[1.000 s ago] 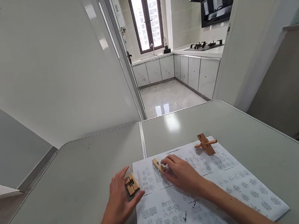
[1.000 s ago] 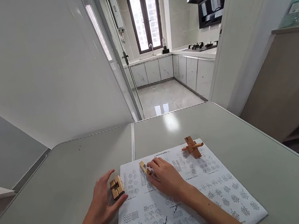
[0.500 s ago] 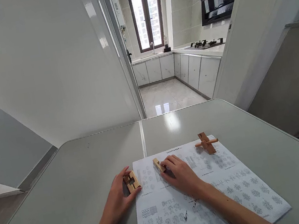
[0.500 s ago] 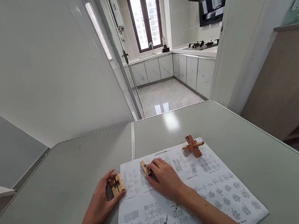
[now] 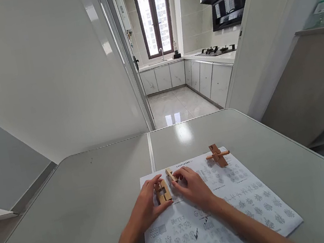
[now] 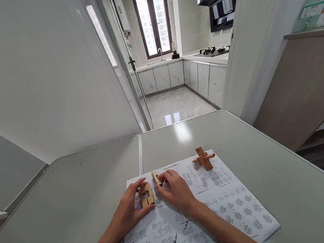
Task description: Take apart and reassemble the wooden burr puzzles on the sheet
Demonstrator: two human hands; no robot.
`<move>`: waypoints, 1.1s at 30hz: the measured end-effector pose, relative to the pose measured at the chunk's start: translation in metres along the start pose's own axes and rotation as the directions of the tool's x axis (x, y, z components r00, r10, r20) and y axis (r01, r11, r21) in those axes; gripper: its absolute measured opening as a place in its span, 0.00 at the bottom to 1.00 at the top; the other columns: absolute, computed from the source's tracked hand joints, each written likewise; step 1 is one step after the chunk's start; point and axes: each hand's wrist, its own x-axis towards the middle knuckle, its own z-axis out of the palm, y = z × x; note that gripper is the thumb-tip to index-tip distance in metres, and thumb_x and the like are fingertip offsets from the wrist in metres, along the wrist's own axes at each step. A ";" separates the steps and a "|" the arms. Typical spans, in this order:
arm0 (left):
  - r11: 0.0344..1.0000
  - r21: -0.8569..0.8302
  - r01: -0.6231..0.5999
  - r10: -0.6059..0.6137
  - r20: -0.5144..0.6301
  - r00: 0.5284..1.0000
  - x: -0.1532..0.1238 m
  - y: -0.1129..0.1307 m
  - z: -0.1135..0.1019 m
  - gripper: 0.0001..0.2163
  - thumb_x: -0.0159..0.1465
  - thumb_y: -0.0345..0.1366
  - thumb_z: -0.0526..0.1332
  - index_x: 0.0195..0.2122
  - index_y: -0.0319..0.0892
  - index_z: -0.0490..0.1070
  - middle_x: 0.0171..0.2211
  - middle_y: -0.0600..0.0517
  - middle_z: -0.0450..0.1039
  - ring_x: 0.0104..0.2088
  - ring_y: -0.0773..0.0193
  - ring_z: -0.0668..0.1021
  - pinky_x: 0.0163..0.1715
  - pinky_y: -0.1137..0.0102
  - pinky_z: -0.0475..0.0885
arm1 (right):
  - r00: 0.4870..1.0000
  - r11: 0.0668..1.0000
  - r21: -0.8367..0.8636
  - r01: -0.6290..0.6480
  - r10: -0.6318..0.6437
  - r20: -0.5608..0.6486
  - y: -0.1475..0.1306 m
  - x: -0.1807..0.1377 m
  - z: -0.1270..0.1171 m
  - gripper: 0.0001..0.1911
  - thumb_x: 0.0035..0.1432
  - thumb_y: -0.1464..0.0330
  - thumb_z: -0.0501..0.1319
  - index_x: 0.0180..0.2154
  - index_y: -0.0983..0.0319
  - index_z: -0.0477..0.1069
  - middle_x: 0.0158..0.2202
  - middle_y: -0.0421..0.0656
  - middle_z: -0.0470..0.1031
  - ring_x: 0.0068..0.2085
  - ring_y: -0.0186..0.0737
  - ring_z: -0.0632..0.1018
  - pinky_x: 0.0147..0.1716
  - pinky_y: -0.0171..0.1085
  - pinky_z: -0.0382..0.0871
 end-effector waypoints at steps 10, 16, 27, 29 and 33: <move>0.998 0.016 -0.054 0.054 -0.030 0.998 0.002 -0.005 0.013 0.34 0.59 0.41 0.74 0.64 0.54 0.61 0.57 0.48 0.72 0.57 0.49 0.75 0.57 0.52 0.73 | 0.997 0.999 0.032 -0.035 0.037 -0.060 0.002 0.003 0.000 0.05 0.63 0.64 0.63 0.38 0.59 0.73 0.37 0.43 0.77 0.37 0.42 0.76 0.38 0.39 0.69; 0.997 0.043 -0.071 0.072 -0.024 0.997 -0.001 -0.006 0.008 0.42 0.56 0.43 0.76 0.67 0.53 0.54 0.60 0.46 0.70 0.57 0.47 0.76 0.57 0.49 0.73 | 0.996 0.996 0.065 -0.057 0.061 -0.060 0.000 0.003 -0.002 0.06 0.64 0.63 0.62 0.39 0.59 0.74 0.38 0.43 0.78 0.37 0.42 0.76 0.37 0.39 0.70; 0.990 0.089 -0.110 0.113 -0.025 0.993 0.000 -0.005 -0.008 0.26 0.58 0.46 0.74 0.55 0.48 0.70 0.55 0.45 0.71 0.56 0.47 0.74 0.55 0.52 0.73 | 0.985 0.970 0.215 -0.116 0.139 -0.097 -0.003 0.005 -0.005 0.15 0.66 0.55 0.61 0.40 0.60 0.76 0.35 0.43 0.79 0.33 0.40 0.74 0.34 0.38 0.69; 0.997 0.015 -0.078 0.079 -0.028 0.997 0.000 -0.003 -0.008 0.26 0.60 0.45 0.73 0.57 0.49 0.69 0.55 0.45 0.71 0.55 0.48 0.74 0.56 0.52 0.72 | 0.981 0.946 0.289 -0.144 0.175 -0.085 -0.004 0.007 -0.007 0.17 0.66 0.53 0.61 0.42 0.60 0.76 0.36 0.44 0.79 0.34 0.41 0.76 0.34 0.38 0.70; 0.986 -0.168 0.002 -0.011 -0.055 0.998 0.001 0.000 -0.007 0.27 0.60 0.45 0.73 0.59 0.51 0.68 0.55 0.47 0.72 0.50 0.52 0.76 0.54 0.55 0.73 | 0.975 0.872 0.443 -0.209 0.220 0.027 -0.003 0.009 -0.012 0.22 0.64 0.49 0.61 0.47 0.60 0.77 0.36 0.45 0.80 0.37 0.43 0.78 0.37 0.39 0.72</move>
